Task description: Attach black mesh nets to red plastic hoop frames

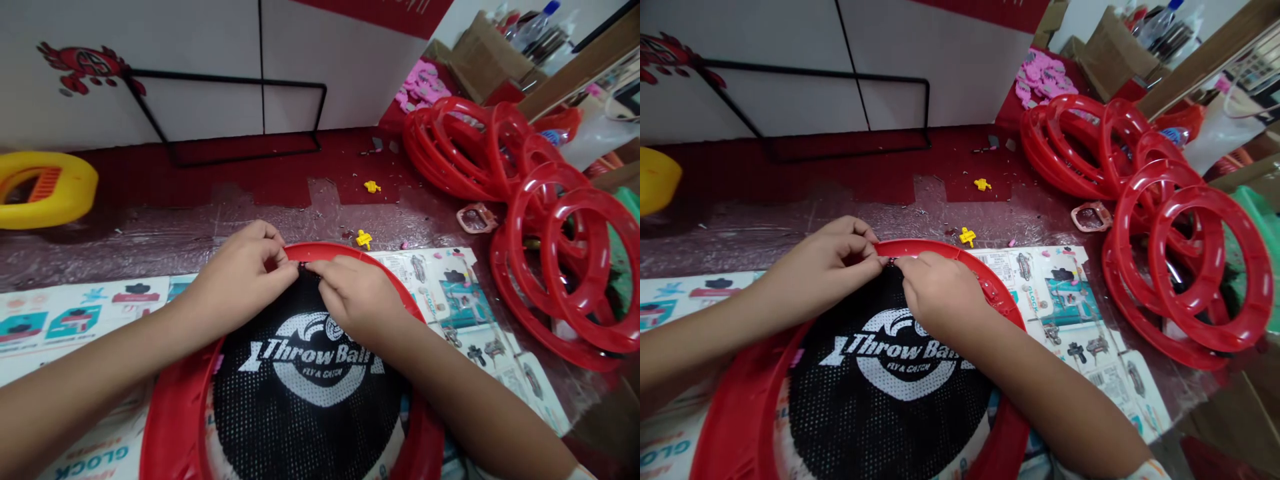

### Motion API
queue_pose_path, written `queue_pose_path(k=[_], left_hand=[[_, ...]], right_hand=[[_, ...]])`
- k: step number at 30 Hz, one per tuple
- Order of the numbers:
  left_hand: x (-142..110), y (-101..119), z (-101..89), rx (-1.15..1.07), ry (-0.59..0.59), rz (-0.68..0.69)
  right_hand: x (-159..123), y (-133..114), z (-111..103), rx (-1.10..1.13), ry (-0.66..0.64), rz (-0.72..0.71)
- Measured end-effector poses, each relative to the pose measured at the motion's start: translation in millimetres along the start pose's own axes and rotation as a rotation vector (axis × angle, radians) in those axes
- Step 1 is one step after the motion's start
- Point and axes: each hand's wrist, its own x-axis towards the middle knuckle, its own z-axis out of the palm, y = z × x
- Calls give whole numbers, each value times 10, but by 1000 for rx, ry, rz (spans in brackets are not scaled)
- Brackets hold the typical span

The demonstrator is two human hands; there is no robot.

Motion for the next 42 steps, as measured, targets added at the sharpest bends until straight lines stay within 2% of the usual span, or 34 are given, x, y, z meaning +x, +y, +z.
queue_pose_path(k=[3, 5, 9, 11, 14, 22, 28, 37, 40, 42], left_hand=[[11, 2, 6, 22, -22, -21], [-1, -8, 9, 47, -18, -2], [-67, -56, 2, 43, 43, 240], [-99, -85, -4, 22, 17, 354], [-122, -125, 1, 64, -37, 423], [-120, -182, 49, 201, -7, 499], [-138, -157, 54, 292, -17, 496], [-140, -184, 89, 453, -3, 515], [-189, -152, 32, 570, 25, 510], [-230, -122, -33, 662, 3, 481]], right_hand=[[7, -29, -40, 13, -38, 35], [5, -31, -80, 75, 3, 121], [3, 7, -154, 187, 109, 276], [10, 27, -172, 209, 104, 291], [28, 35, -178, 209, 112, 325], [51, -6, -199, 174, 67, 356], [59, -1, -211, 159, 55, 379], [109, -33, -191, -55, 2, 410], [40, -28, -231, 41, 26, 388], [-30, -22, -256, 135, 59, 348]])
